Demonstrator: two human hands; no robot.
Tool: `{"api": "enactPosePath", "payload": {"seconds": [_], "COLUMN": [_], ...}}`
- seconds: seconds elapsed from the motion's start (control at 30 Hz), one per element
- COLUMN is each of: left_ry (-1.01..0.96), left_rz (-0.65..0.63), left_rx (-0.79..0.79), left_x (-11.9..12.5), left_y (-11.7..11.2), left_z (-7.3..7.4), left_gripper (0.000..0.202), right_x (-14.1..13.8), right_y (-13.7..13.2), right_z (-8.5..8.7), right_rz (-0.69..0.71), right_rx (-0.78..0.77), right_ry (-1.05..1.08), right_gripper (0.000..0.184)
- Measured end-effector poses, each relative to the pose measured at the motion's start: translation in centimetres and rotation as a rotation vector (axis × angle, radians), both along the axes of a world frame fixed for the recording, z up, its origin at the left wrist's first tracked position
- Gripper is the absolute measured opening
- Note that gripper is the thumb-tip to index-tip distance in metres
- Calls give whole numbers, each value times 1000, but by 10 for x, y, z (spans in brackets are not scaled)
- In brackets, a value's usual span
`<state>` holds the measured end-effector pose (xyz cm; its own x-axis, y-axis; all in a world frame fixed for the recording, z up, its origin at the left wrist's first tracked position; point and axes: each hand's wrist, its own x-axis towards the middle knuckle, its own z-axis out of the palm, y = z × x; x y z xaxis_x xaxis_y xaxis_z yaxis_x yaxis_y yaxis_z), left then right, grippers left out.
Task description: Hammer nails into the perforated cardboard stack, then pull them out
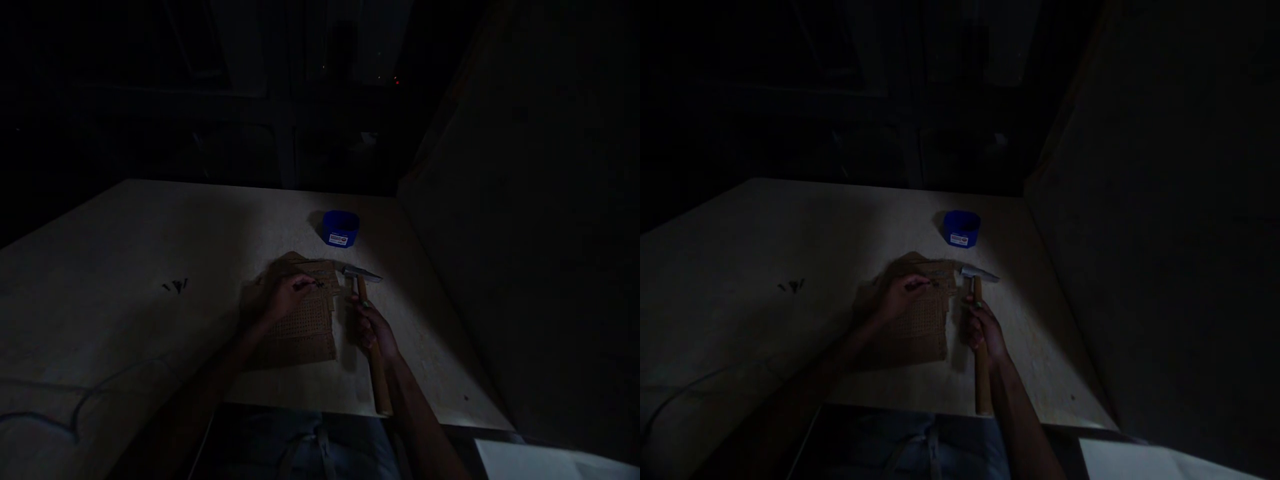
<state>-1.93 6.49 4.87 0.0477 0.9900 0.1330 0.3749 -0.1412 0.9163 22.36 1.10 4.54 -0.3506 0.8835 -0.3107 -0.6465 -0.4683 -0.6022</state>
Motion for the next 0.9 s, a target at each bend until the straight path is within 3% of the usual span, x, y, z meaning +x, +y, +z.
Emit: {"api": "enactPosePath", "payload": {"seconds": [0.27, 0.53, 0.9], "left_ry": [-12, 19, 57], "left_rz": [-34, -28, -50], "left_rx": [-33, -38, -18], "left_x": [-1, -2, 1], "left_y": [3, -1, -1], "left_z": [-9, -6, -14], "left_gripper": [17, 21, 20], "right_x": [-12, -15, -12], "right_y": [-7, -6, -8], "right_z": [11, 15, 15], "right_rz": [-29, -9, -4], "right_rx": [-9, -21, -18], "right_ry": [-236, -275, -335], "right_gripper": [52, 52, 53]}}
